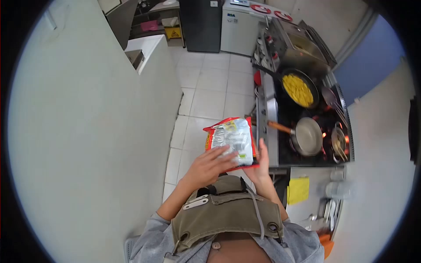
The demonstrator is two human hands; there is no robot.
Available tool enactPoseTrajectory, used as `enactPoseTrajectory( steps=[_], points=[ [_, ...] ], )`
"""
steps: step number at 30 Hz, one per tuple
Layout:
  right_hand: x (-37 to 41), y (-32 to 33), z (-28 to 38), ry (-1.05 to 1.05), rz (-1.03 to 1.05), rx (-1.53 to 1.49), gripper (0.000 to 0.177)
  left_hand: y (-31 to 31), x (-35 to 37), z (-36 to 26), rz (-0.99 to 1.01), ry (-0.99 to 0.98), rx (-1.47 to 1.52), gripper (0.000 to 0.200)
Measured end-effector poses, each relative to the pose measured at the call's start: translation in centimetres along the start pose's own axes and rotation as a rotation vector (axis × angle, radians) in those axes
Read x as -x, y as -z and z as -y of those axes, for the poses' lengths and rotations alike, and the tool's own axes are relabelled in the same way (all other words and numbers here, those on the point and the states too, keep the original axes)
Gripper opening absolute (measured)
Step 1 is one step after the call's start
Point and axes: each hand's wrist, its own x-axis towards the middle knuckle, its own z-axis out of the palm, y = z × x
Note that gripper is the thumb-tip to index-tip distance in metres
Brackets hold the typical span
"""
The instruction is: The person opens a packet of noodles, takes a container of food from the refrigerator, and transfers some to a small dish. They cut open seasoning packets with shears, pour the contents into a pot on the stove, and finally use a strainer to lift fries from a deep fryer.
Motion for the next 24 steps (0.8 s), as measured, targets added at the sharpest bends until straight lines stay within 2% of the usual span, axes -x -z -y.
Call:
enactPoseTrajectory(
  steps=[1, 2, 3, 5, 6, 7, 9, 10, 11, 13, 15, 17, 19, 20, 21, 22, 23, 24],
  points=[
    [-2.1, 0.3, 1.0, -0.256, 0.059, -0.261, 0.07, 1.3, -1.3, 1.4, 0.055, -0.115, -0.154, 0.052],
    [-4.5, 1.0, 1.0, -0.272, 0.062, -0.255, 0.074, 2.5, -2.3, 2.2, 0.173, -0.125, -0.224, 0.047],
    [-6.8, 0.9, 0.9, -0.213, 0.105, -0.19, 0.063, 3.7, -3.6, 3.6, 0.175, -0.116, -0.229, 0.047],
    [-11.6, 0.2, 0.8, -0.061, 0.032, 0.255, 0.053, 5.7, -5.8, 6.7, 0.351, -0.048, -0.205, 0.045],
    [-13.3, -1.6, 1.8, -0.055, -0.004, 0.23, 0.049, 6.5, -6.5, 8.3, 0.308, 0.023, 0.003, 0.044],
    [-15.1, -2.3, 2.2, -0.058, 0.002, 0.238, 0.049, 7.0, -7.0, 9.9, 0.298, 0.027, 0.0, 0.044],
    [-18.3, -3.1, 2.7, -0.001, 0.027, 0.438, 0.049, 6.8, -7.8, 13.0, -0.181, 0.31, 0.099, 0.047],
    [-20.3, -3.9, 3.1, -0.048, 0.062, 0.469, 0.047, 6.0, -8.5, 15.4, -0.358, 0.443, 0.074, 0.048],
    [-22.4, -4.1, 3.2, -0.052, 0.066, 0.472, 0.047, 5.7, -9.7, 17.4, -0.363, 0.446, 0.072, 0.048],
    [-26.7, -4.4, 3.3, -0.035, 0.294, 0.733, 0.046, 5.5, -12.4, 21.7, -0.715, 0.768, 0.86, 0.042],
    [-30.9, -4.2, 3.7, -0.072, 0.366, 0.749, 0.046, 4.6, -12.3, 27.5, -0.695, 0.75, 0.793, 0.038],
    [-36.6, -4.5, 4.2, 0.021, 0.358, 0.8, 0.051, 4.7, -13.4, 33.3, -0.421, 0.848, 0.783, 0.031],
    [-43.2, -4.8, 4.5, 0.113, 0.353, 0.897, 0.056, 4.5, -15.9, 38.7, -0.45, 0.86, 0.793, 0.025],
    [-45.7, -6.2, 4.9, 0.174, 0.193, 0.945, 0.059, 4.6, -17.4, 41.3, -0.423, 0.977, 0.686, 0.02],
    [-47.8, -7.3, 5.1, 0.225, 0.024, 0.985, 0.061, 4.7, -19.0, 43.5, -0.425, 0.988, 0.683, 0.02],
    [-51.2, -6.8, 4.7, 0.428, -0.004, 1.114, 0.056, 4.6, -20.6, 45.6, -0.463, 0.926, 0.643, 0.016],
    [-53.9, -7.0, 4.9, 0.43, 0.004, 1.117, 0.056, 4.9, -22.4, 48.1, -0.503, 0.852, 0.603, 0.012],
    [-56.5, -8.1, 5.8, 0.52, 0.084, 1.369, 0.051, 5.2, -24.2, 50.3, -0.469, 0.829, 0.55, 0.007]
  ],
)
